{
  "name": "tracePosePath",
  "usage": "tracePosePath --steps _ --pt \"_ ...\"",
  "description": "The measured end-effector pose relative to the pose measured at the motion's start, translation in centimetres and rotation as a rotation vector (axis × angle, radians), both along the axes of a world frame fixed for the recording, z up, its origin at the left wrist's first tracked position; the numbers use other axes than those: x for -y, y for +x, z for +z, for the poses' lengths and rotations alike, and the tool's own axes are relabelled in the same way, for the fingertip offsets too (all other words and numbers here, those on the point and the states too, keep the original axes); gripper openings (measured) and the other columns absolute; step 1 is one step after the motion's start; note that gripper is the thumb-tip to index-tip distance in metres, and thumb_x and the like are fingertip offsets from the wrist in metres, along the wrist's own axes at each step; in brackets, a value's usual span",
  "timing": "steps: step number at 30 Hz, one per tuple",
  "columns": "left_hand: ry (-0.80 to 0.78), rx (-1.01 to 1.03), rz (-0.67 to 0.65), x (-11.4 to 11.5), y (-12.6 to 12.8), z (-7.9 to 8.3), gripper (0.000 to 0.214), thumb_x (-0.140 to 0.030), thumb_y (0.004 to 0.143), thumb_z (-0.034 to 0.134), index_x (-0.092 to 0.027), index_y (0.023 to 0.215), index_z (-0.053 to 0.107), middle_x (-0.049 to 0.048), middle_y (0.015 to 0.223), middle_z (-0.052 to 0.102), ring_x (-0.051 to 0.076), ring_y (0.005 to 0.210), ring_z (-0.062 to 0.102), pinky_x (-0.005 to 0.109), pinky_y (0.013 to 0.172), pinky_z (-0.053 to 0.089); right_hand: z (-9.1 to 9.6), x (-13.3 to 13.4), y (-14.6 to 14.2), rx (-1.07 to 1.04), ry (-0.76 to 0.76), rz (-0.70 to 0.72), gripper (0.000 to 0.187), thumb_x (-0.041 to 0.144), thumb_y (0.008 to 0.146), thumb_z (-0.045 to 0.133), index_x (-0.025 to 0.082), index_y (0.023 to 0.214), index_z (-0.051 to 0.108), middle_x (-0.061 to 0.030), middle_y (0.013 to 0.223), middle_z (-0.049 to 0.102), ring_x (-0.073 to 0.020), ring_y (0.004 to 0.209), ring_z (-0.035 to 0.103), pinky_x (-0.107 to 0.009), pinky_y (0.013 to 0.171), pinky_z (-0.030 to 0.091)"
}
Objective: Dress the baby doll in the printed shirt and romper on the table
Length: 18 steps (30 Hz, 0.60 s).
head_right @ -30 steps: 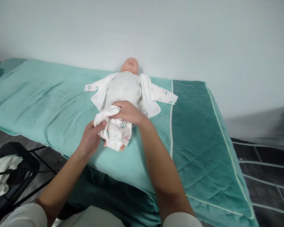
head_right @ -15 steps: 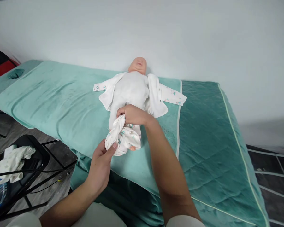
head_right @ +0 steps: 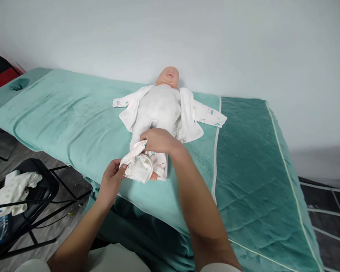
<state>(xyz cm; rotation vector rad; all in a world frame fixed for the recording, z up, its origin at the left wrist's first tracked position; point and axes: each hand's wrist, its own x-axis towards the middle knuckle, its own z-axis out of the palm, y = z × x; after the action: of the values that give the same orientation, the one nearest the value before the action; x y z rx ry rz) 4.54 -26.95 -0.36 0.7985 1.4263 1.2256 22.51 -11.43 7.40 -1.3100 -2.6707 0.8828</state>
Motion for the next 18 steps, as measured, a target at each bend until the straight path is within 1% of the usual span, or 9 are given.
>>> tracePosePath --steps 2,4,6,8,10,13,16,18 --pt "-0.024 -0.032 -0.104 -0.7 -0.6 0.7 0.034 -0.046 0.085 0.071 -0.018 0.104 0.067 0.0017 0.086 0.067 0.015 0.078 0.057 0.027 0.072 0.044 -0.2 0.1 0.0 0.032 0.035 -0.012 0.016 0.036 0.081 0.068 0.021 0.075 0.067 -0.0004 0.083 0.073 -0.0147 0.073 0.058 -0.029 0.062 0.029" --pt "-0.056 -0.056 -0.179 -0.9 -0.9 1.3 0.036 -0.039 0.08 0.074 -0.018 0.109 0.067 0.0035 0.095 0.07 0.017 0.085 0.062 0.029 0.078 0.046 -0.4 0.1 0.0 0.057 0.055 -0.007 0.017 0.036 0.081 0.068 0.021 0.075 0.065 -0.0011 0.084 0.072 -0.0152 0.074 0.058 -0.03 0.062 0.028" --pt "-0.075 -0.036 -0.212 -0.9 -1.1 1.6 0.043 -0.034 0.075 0.077 -0.018 0.112 0.065 0.0048 0.103 0.072 0.02 0.095 0.065 0.03 0.084 0.048 -0.5 0.1 0.0 0.056 0.057 0.006 0.015 0.034 0.081 0.066 0.021 0.074 0.064 -0.0014 0.084 0.072 -0.0154 0.074 0.058 -0.03 0.062 0.028" --pt "-0.073 0.003 -0.235 -0.8 -1.1 1.7 0.044 -0.031 0.073 0.078 -0.018 0.112 0.064 0.0044 0.104 0.071 0.02 0.099 0.065 0.031 0.088 0.049 -0.6 0.0 0.0 0.04 0.052 0.011 0.013 0.032 0.082 0.065 0.021 0.074 0.063 -0.0014 0.083 0.072 -0.0155 0.073 0.057 -0.03 0.063 0.027" --pt "-0.053 0.005 -0.255 -0.8 -1.2 1.6 0.034 -0.03 0.074 0.075 -0.018 0.104 0.064 0.0023 0.098 0.069 0.018 0.095 0.064 0.03 0.085 0.049 -0.7 -0.1 0.1 0.021 0.045 0.007 0.014 0.031 0.081 0.065 0.021 0.072 0.062 -0.0014 0.08 0.07 -0.0152 0.071 0.056 -0.03 0.063 0.027" --pt "0.0 -0.05 -0.268 -1.3 -1.3 1.2 0.02 -0.026 0.076 0.071 -0.019 0.092 0.061 -0.0009 0.087 0.065 0.014 0.083 0.059 0.027 0.077 0.046 -0.8 -0.2 0.3 -0.034 0.017 0.014 0.017 0.031 0.08 0.065 0.02 0.069 0.058 -0.0003 0.075 0.066 -0.0143 0.068 0.052 -0.03 0.063 0.027" --pt "0.073 -0.081 -0.261 -2.3 -1.6 0.8 0.016 -0.024 0.077 0.066 -0.019 0.091 0.059 -0.0017 0.084 0.065 0.013 0.078 0.057 0.025 0.074 0.044 -1.0 -0.4 0.6 -0.12 -0.032 0.038 0.018 0.033 0.08 0.064 0.02 0.069 0.057 0.0008 0.073 0.063 -0.0144 0.069 0.052 -0.029 0.063 0.029" --pt "0.124 -0.101 -0.242 -3.0 -1.9 0.4 0.016 -0.024 0.077 0.064 -0.019 0.092 0.059 -0.0022 0.081 0.064 0.012 0.075 0.056 0.025 0.072 0.044 -1.1 -0.5 0.9 -0.179 -0.07 0.054 0.021 0.038 0.08 0.065 0.02 0.071 0.058 0.0009 0.075 0.063 -0.0151 0.072 0.054 -0.028 0.064 0.03"
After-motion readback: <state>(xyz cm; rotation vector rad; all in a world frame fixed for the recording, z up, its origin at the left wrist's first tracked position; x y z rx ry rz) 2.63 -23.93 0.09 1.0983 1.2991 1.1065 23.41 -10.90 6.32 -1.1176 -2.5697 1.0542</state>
